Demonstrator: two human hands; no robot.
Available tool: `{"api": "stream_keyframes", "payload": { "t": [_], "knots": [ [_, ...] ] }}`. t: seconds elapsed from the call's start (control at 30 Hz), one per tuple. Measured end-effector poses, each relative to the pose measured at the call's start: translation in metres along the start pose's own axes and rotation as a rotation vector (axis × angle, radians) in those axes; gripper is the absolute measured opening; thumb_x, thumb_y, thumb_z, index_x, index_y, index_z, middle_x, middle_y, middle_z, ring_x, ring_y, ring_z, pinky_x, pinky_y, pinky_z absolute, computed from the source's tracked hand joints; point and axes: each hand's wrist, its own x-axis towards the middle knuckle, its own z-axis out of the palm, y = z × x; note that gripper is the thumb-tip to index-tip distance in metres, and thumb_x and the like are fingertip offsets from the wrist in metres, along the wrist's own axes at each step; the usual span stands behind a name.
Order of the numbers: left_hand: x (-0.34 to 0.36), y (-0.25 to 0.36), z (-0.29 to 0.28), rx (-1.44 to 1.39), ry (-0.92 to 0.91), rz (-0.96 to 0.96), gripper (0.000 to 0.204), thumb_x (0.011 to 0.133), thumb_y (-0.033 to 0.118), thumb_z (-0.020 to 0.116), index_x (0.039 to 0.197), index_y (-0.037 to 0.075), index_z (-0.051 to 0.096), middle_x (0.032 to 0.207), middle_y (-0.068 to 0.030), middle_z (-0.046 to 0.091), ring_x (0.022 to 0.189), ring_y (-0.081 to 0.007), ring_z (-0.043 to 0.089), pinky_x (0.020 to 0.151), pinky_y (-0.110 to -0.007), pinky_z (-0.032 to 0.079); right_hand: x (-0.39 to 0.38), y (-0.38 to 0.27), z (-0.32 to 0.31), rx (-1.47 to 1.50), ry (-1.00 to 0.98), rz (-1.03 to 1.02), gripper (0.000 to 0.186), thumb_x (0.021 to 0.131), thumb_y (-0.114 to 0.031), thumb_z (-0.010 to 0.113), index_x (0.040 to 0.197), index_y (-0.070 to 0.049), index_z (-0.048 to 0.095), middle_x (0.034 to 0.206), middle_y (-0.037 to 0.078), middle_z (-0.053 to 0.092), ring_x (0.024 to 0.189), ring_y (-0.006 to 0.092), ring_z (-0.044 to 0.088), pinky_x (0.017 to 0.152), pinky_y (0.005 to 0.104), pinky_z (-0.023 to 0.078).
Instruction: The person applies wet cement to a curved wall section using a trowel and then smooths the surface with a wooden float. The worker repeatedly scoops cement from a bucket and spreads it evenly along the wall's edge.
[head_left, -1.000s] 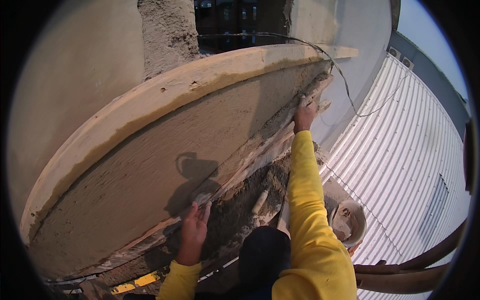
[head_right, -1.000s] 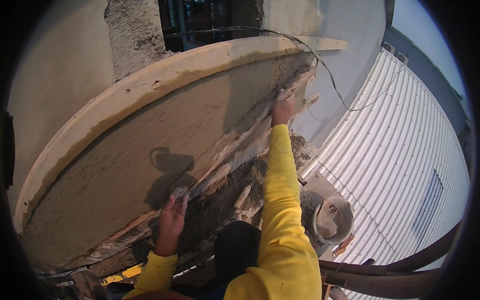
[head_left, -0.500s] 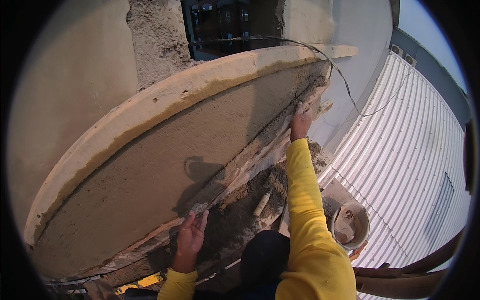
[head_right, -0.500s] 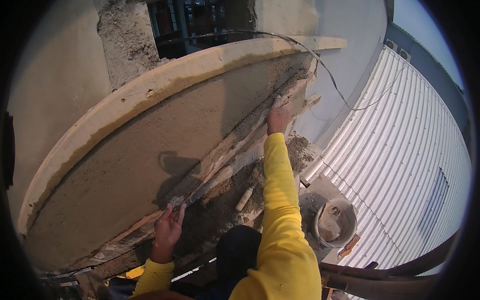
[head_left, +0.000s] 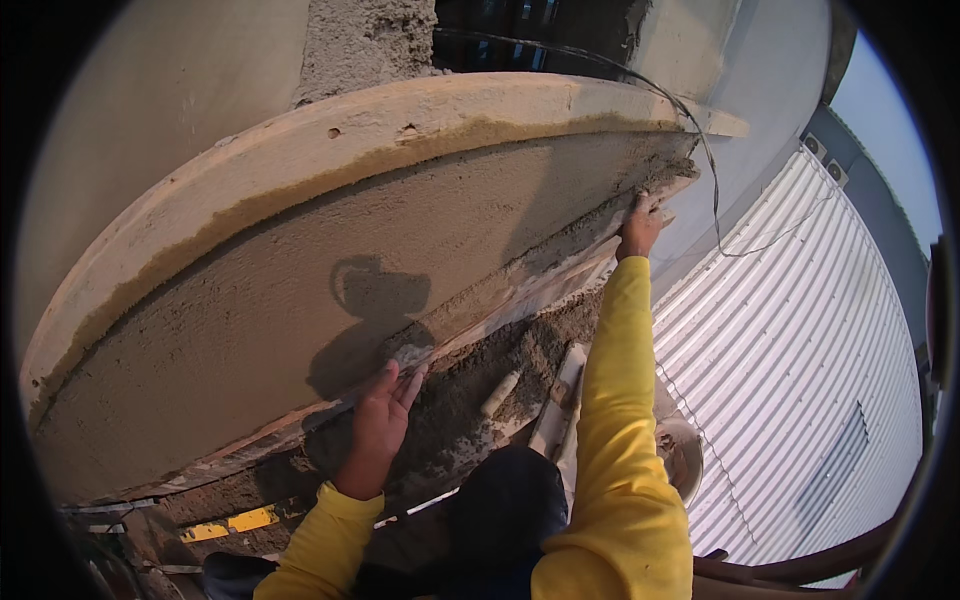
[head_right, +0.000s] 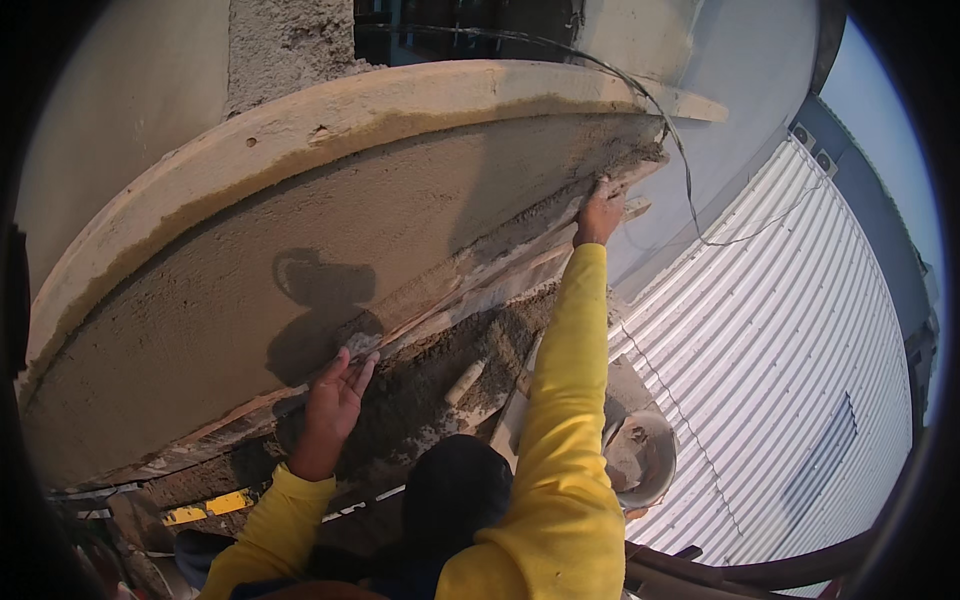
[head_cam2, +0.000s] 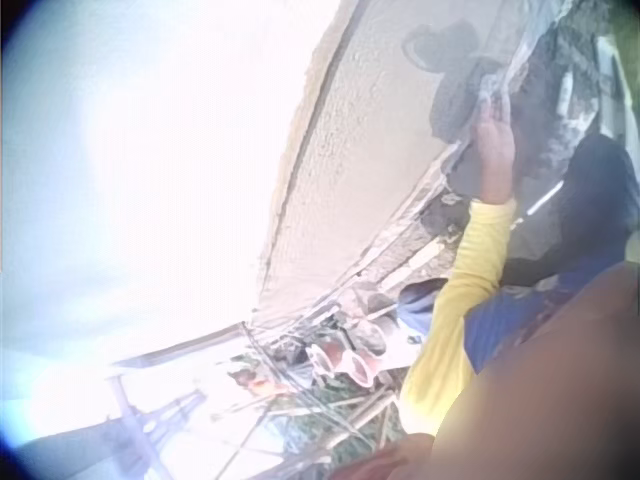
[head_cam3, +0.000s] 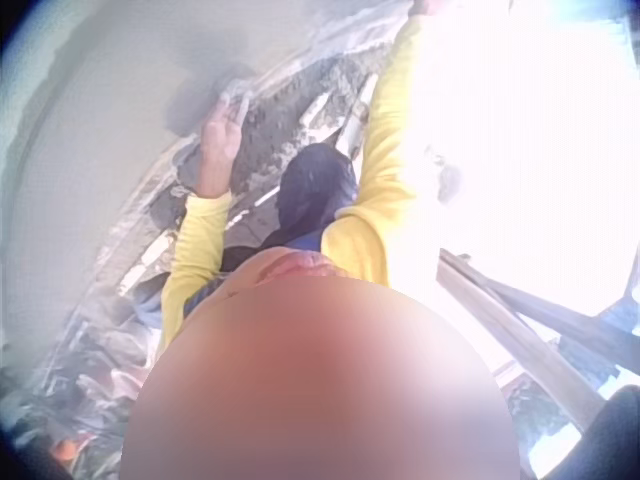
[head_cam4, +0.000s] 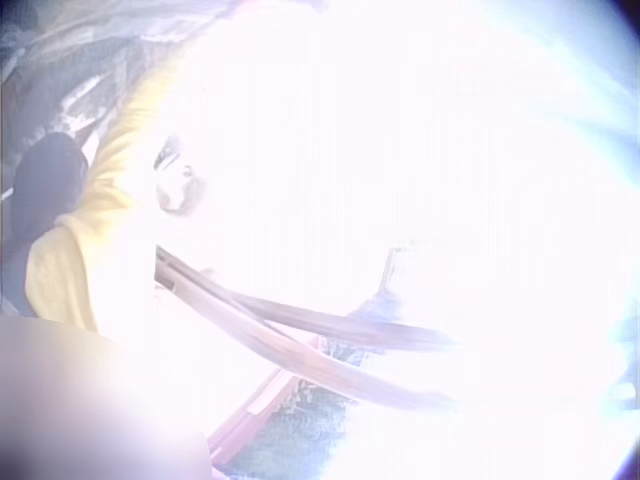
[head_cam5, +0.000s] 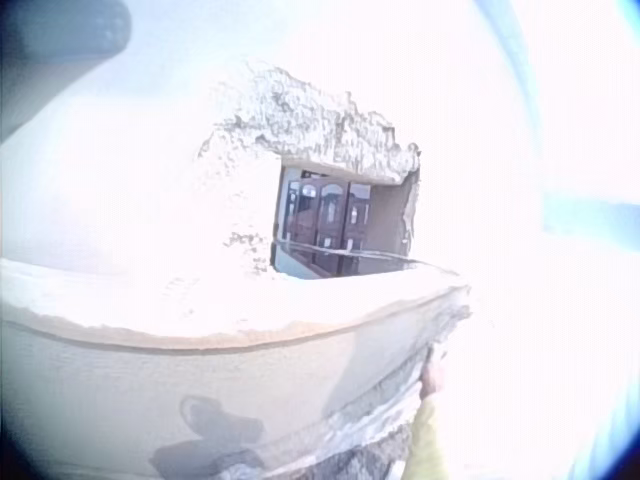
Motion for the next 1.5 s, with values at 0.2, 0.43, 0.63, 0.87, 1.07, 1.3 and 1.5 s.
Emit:
{"api": "stream_keyframes", "payload": {
  "t": [0.2, 0.43, 0.63, 0.87, 1.07, 1.3, 1.5],
  "knots": [
    [-0.017, 0.019, -0.017, -0.031, -0.013, -0.016, 0.027, 0.107, 0.014, 0.066, 0.124, -0.006, 0.062, 0.128, -0.0201, 0.07, 0.127, -0.0361, 0.067, 0.116, -0.041, 0.054, -0.026, -0.032, 0.008, 0.0, -0.034, -0.049, 0.054, 0.105, -0.033, 0.067, 0.139, 0.007, 0.057, 0.132, 0.025, 0.065, 0.107, 0.0348, 0.063, 0.09, 0.0438, 0.05],
    [-0.056, 0.058, -0.051, 0.006, 0.067, 0.03, 0.029, 0.106, 0.017, 0.067, 0.126, -0.004, 0.064, 0.125, -0.0193, 0.073, 0.125, -0.0325, 0.069, 0.113, -0.039, 0.056, -0.104, -0.058, 0.02, 0.01, -0.051, -0.19, 0.061, 0.104, -0.034, 0.07, 0.147, 0.003, 0.05, 0.12, 0.016, 0.069, 0.087, 0.0247, 0.065, 0.069, 0.0393, 0.056],
    [-0.049, 0.043, -0.036, 0.002, 0.033, 0.038, 0.026, 0.106, 0.016, 0.068, 0.123, -0.003, 0.064, 0.123, -0.0184, 0.073, 0.122, -0.0328, 0.07, 0.113, -0.04, 0.056, -0.081, -0.053, 0.021, -0.097, -0.015, -0.111, 0.056, 0.105, -0.037, 0.067, 0.13, 0.012, 0.059, 0.128, 0.031, 0.067, 0.113, 0.0432, 0.066, 0.103, 0.0485, 0.049],
    [0.001, 0.002, 0.047, -0.027, -0.013, -0.029, 0.024, 0.107, 0.01, 0.063, 0.124, -0.006, 0.058, 0.121, -0.0165, 0.067, 0.126, -0.0347, 0.066, 0.118, -0.041, 0.054, 0.035, -0.026, -0.001, 0.042, -0.019, 0.055, 0.058, 0.102, -0.039, 0.069, 0.13, 0.011, 0.057, 0.112, 0.024, 0.069, 0.091, 0.0329, 0.069, 0.065, 0.0405, 0.057],
    [-0.004, 0.001, 0.027, -0.037, 0.004, -0.013, 0.025, 0.107, 0.013, 0.065, 0.123, -0.005, 0.058, 0.123, -0.0174, 0.066, 0.126, -0.0349, 0.067, 0.116, -0.039, 0.056, 0.017, -0.045, -0.005, 0.079, -0.094, 0.055, 0.062, 0.101, -0.039, 0.071, 0.135, 0.01, 0.055, 0.12, 0.023, 0.067, 0.096, 0.0319, 0.068, 0.07, 0.0413, 0.059],
    [-0.039, 0.042, -0.036, -0.048, 0.043, 0.041, 0.029, 0.105, 0.015, 0.068, 0.127, -0.003, 0.061, 0.126, -0.0218, 0.072, 0.123, -0.0337, 0.07, 0.113, -0.039, 0.057, -0.07, -0.068, 0.024, 0.024, -0.047, -0.182, 0.047, 0.102, -0.032, 0.072, 0.13, 0.004, 0.059, 0.101, 0.011, 0.066, 0.072, 0.0188, 0.06, 0.052, 0.0337, 0.047],
    [-0.048, 0.046, -0.036, -0.019, 0.071, 0.035, 0.025, 0.105, 0.013, 0.068, 0.122, -0.004, 0.06, 0.127, -0.0225, 0.069, 0.127, -0.0357, 0.068, 0.115, -0.04, 0.056, -0.079, -0.061, 0.025, -0.065, -0.052, -0.066, 0.061, 0.103, -0.033, 0.068, 0.136, 0.016, 0.054, 0.128, 0.032, 0.066, 0.114, 0.0433, 0.064, 0.103, 0.0482, 0.048]
  ]
}}
